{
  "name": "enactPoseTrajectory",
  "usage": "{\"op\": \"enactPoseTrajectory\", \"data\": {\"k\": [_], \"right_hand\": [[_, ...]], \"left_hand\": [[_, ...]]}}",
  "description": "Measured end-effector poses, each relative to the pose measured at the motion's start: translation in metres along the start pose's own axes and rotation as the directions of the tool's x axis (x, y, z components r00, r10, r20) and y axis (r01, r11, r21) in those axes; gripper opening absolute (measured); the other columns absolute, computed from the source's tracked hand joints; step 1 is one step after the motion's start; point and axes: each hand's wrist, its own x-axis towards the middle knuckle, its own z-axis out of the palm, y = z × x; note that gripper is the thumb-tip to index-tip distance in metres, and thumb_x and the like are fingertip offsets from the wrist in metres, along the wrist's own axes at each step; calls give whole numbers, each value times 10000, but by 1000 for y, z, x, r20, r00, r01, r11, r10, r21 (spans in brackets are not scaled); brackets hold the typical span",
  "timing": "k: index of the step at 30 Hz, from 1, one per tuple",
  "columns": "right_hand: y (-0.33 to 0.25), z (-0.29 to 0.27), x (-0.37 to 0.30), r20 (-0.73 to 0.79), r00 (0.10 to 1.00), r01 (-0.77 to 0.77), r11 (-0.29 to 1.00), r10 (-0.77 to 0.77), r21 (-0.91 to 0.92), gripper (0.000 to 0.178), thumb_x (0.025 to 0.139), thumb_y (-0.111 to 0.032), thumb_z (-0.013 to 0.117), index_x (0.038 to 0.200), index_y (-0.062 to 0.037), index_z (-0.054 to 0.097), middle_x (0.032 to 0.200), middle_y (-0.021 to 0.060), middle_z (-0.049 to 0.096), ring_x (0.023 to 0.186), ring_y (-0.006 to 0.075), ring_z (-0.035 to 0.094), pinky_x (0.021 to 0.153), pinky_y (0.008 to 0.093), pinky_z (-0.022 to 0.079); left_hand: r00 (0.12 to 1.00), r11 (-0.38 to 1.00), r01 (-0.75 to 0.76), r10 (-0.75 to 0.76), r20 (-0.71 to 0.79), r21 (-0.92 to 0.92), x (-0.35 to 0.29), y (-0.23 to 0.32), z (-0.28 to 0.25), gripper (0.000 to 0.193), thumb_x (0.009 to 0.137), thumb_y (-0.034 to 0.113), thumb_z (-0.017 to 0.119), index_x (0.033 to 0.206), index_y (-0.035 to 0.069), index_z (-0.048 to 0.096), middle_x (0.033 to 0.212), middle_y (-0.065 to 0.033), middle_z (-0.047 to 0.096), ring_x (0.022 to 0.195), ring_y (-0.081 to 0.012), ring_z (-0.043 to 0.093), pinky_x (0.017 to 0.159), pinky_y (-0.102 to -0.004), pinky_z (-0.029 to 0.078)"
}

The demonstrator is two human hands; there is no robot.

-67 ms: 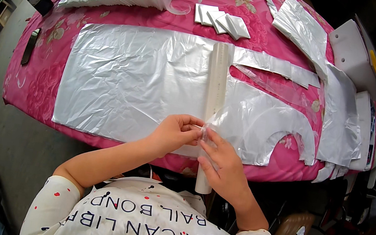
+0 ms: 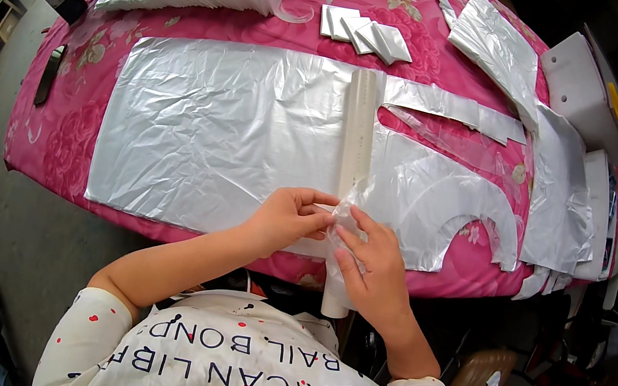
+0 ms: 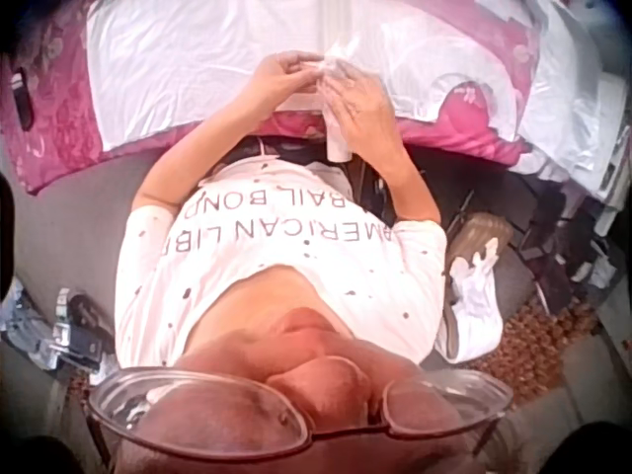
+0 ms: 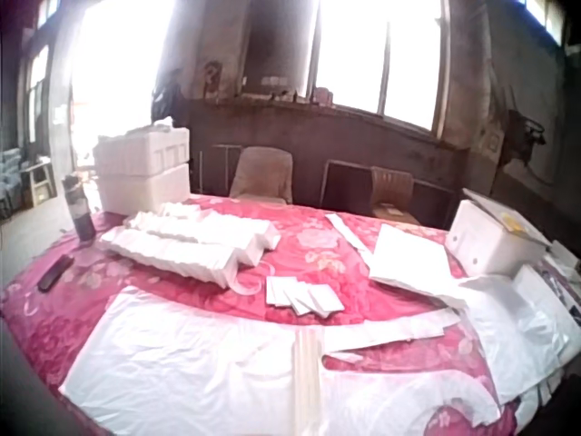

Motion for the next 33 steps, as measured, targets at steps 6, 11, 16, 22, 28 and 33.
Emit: {"op": "enactPoseTrajectory", "data": {"k": [6,11,16,22,28,33], "right_hand": [[2,1,-4,-9,996,-87,982,90,166,266,808,-127,610,1047,-11,628,1154,158,569,970,297,537,837,352,433],[10,-4,-7,-77,980,-141,919,181,368,254,831,-113,592,1054,6,622,1124,138,598,996,255,557,863,320,425],[29,-19,-17,-153,941,-179,828,301,532,244,870,-109,559,1057,35,618,1124,120,606,1039,201,554,906,298,410],[126,-100,-50,-313,762,-222,683,567,696,284,905,-178,516,1076,22,622,1054,92,627,887,134,555,780,256,432],[205,-176,-112,-898,278,-660,747,341,80,325,905,-164,524,1179,8,554,1064,69,595,914,122,534,778,259,418],[99,-67,-75,-662,641,-360,914,388,187,224,870,-117,561,1064,-4,579,1000,69,597,873,149,550,778,273,434]], "left_hand": [[999,997,-34,34,12,65,1,0,1,403,829,89,641,1191,-30,509,893,-97,664,781,-109,619,734,-263,519],[997,997,-71,71,-35,11,2,-2,1,435,830,100,642,1213,-34,484,908,-110,662,785,-120,626,728,-270,520],[996,999,-1,-1,-86,-34,0,-2,-1,373,857,119,606,1186,-18,496,945,-80,647,833,-112,612,724,-248,510],[988,998,-8,-3,-153,-66,1,-9,-17,278,872,115,579,1122,8,523,939,-47,630,858,-106,598,741,-249,497],[995,988,50,-62,-77,-143,4,-8,-28,273,875,126,571,1112,2,510,947,-64,613,869,-115,594,767,-262,491],[992,992,108,-103,-78,64,6,7,-18,301,858,174,600,1089,-3,523,942,-78,610,845,-121,592,768,-260,483]]}}
